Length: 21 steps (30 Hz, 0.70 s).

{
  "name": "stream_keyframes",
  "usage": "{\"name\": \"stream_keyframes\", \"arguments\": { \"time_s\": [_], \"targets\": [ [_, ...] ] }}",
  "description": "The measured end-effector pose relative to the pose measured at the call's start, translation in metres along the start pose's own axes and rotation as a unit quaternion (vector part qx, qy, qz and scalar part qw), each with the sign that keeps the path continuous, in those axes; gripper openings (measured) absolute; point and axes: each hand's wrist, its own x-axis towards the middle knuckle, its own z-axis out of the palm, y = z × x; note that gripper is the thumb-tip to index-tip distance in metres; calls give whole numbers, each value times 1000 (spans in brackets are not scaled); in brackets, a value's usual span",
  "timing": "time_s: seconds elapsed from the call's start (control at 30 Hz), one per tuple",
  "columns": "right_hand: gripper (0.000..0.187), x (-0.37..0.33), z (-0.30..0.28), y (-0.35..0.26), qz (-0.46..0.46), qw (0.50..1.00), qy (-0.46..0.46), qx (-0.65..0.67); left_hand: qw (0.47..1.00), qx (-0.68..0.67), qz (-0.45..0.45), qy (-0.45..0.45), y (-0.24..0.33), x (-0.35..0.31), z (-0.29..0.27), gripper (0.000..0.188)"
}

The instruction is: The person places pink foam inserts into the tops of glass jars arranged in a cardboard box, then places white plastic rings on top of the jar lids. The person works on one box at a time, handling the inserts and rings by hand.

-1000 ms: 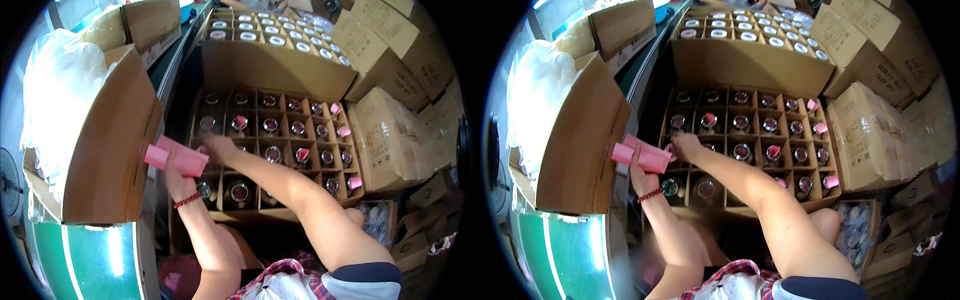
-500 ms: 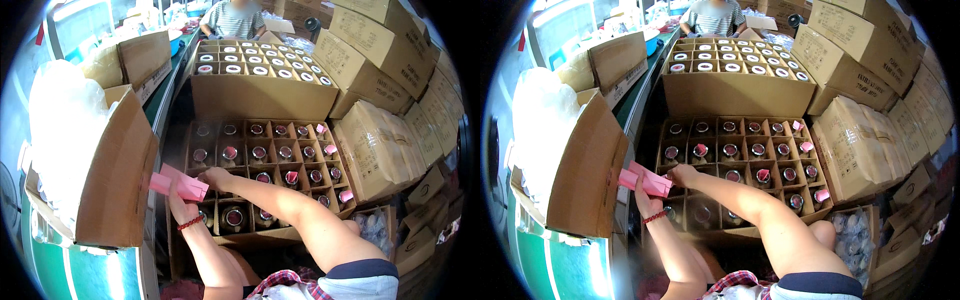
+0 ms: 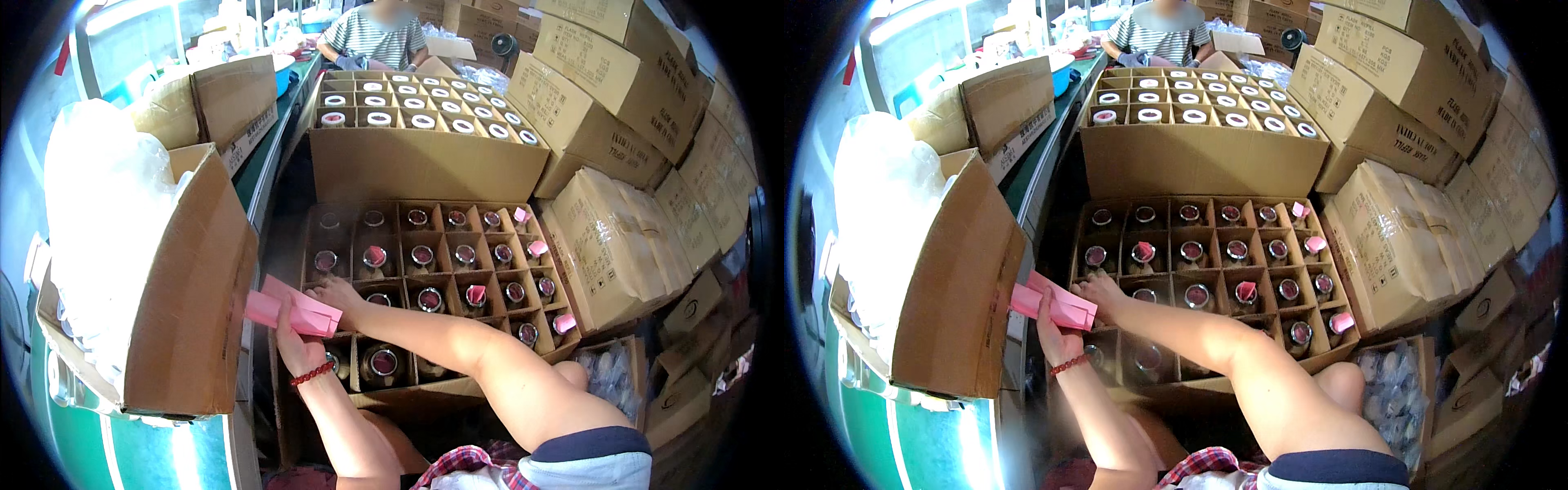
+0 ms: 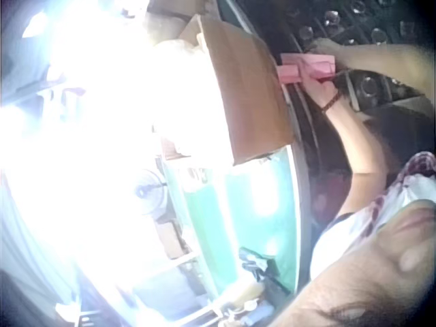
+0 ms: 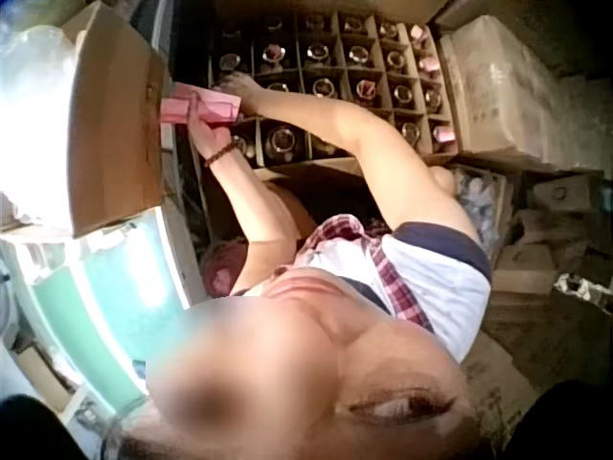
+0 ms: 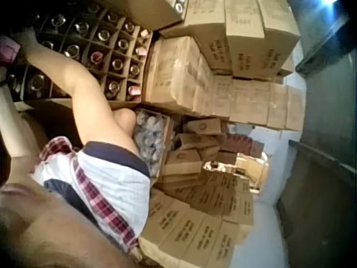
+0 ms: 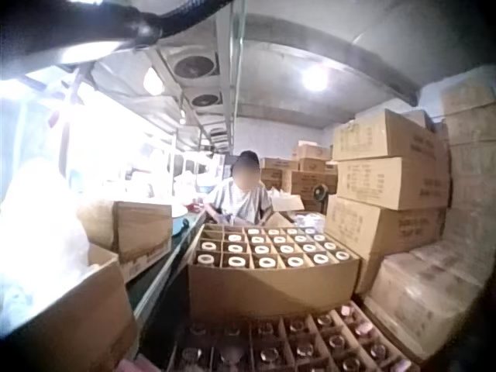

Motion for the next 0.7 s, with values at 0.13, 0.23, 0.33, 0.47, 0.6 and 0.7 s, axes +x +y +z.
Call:
{"name": "stream_keyframes", "arguments": {
  "time_s": [0.13, 0.23, 0.33, 0.47, 0.6, 0.7],
  "targets": [
    [33, -4, -12, 1, -54, 996, -31, -68, 1000, 2, 3, 10, 1, 5, -4, 42],
    [38, -20, -5, 3, -85, 996, -17, -13, 1000, 1, -16, -7, 4, 1, -1, 44],
    [46, -20, 3, 2, -78, 994, -69, -16, 1000, -8, -18, -18, 0, 10, -11, 46],
    [52, -10, 6, 3, -80, 992, -79, -54, 1000, 9, 12, -19, -7, 10, -2, 42],
    [56, -1, 11, 0, -81, 990, -109, -32, 1000, -8, 4, -17, -4, 7, -3, 50],
    [56, -16, 7, 6, -66, 989, -101, 81, 1000, -11, 2, -14, -2, 8, -8, 49]
  ]
}}
